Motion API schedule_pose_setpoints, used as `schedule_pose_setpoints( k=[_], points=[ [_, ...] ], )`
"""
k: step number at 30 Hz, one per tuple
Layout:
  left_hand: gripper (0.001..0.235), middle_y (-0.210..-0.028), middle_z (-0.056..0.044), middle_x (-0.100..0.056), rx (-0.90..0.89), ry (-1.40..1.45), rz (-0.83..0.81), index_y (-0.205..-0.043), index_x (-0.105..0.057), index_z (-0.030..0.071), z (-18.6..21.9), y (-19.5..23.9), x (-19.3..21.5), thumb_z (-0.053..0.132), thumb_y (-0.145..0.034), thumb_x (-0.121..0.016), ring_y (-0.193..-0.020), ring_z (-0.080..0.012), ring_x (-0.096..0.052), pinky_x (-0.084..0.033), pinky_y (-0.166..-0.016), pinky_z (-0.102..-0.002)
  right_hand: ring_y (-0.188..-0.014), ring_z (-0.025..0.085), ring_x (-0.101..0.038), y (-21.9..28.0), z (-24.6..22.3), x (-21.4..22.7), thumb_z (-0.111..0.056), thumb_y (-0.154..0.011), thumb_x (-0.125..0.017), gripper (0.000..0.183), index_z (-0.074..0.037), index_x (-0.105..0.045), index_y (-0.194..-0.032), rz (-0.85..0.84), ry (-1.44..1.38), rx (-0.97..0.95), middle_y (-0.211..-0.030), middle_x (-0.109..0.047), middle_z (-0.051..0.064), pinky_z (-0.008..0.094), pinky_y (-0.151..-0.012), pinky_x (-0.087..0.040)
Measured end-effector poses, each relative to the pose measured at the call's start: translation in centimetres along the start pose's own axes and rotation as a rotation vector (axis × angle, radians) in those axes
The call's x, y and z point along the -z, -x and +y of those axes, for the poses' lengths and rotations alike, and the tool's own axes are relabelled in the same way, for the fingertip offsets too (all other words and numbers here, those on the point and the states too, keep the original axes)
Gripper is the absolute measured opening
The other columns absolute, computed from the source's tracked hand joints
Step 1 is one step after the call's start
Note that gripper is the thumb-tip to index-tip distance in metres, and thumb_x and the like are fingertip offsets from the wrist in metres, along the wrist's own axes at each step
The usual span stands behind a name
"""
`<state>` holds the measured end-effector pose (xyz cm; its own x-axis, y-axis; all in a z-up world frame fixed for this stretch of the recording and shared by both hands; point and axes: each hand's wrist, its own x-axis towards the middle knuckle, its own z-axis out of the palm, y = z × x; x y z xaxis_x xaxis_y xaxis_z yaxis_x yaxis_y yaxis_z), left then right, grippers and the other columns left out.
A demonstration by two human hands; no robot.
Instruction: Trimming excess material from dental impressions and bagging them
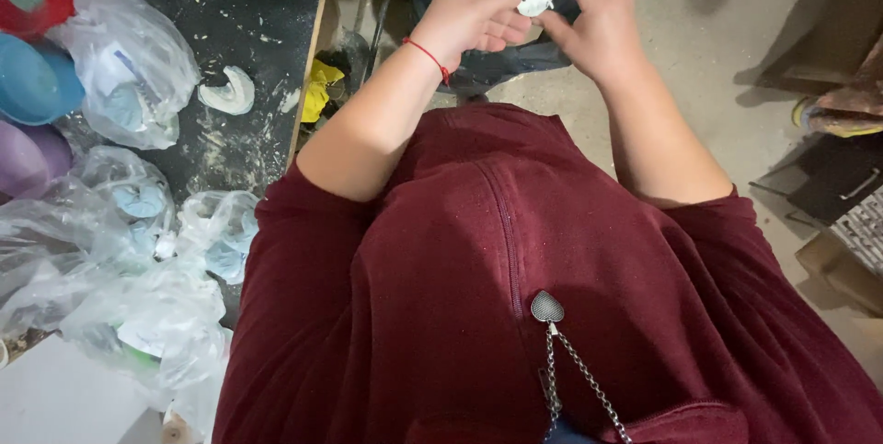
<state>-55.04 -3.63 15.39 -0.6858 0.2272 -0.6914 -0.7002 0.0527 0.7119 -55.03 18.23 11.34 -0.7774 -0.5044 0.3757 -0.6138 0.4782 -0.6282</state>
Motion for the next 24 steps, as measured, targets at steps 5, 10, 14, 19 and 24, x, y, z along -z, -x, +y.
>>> schedule_pose_setpoints(
  k=[5,10,14,19,24],
  points=[
    [0.025,-0.089,-0.005,-0.077,-0.142,-0.109,0.108,-0.098,-0.074,0.011,-1.2,-0.7,-0.6,0.029,-0.083,-0.066,-0.078,-0.0116,-0.075,-0.062,-0.064,-0.023,-0.109,0.029,-0.051,-0.2,-0.2,0.2,0.013,-0.085,-0.084,0.065,-0.003,-0.057,-0.141,-0.012,-0.211,-0.157,-0.121,-0.050,0.014,0.042,-0.094,-0.044],
    [0.020,-0.064,0.003,-0.063,-0.473,-0.246,0.147,-0.067,-0.063,0.016,-2.8,-1.7,-0.5,0.026,-0.084,-0.068,-0.061,-0.0056,-0.054,-0.042,-0.053,-0.023,-0.091,0.020,-0.051,-0.3,-1.6,0.0,0.003,-0.097,-0.085,0.047,-0.004,-0.049,-0.125,0.007,-0.377,-0.272,-0.110,-0.057,0.008,0.036,-0.082,-0.047],
    [0.052,-0.059,0.006,-0.032,-0.676,-0.546,0.311,-0.060,-0.043,0.018,-4.9,-3.8,-0.4,0.041,-0.091,-0.077,-0.059,-0.0107,-0.032,-0.024,-0.055,-0.034,-0.078,0.016,-0.046,0.1,-2.3,-0.6,-0.020,-0.115,-0.067,0.027,-0.002,-0.049,-0.123,-0.045,-0.318,-0.301,-0.097,-0.058,0.008,0.033,-0.068,-0.037],
    [0.035,-0.062,0.000,-0.064,-0.693,-0.833,0.369,-0.074,-0.065,0.015,-5.2,-4.9,-1.1,0.038,-0.098,-0.054,-0.053,-0.0176,-0.059,-0.040,-0.048,-0.039,-0.084,0.024,-0.053,1.4,0.7,-3.4,-0.027,-0.117,-0.047,0.025,-0.009,-0.050,-0.100,0.036,-0.147,-0.462,-0.090,-0.057,0.009,0.043,-0.076,-0.042],
    [0.021,-0.082,-0.011,-0.075,-0.767,-0.794,0.335,-0.085,-0.065,0.011,-6.5,-6.7,-0.6,0.031,-0.090,-0.062,-0.075,-0.0350,-0.070,-0.046,-0.061,-0.051,-0.047,0.017,-0.060,1.0,0.3,-4.3,-0.039,-0.114,-0.045,0.024,-0.017,-0.046,-0.124,-0.106,-0.676,-0.947,-0.082,-0.063,0.007,0.026,-0.033,-0.043]
  ],
)
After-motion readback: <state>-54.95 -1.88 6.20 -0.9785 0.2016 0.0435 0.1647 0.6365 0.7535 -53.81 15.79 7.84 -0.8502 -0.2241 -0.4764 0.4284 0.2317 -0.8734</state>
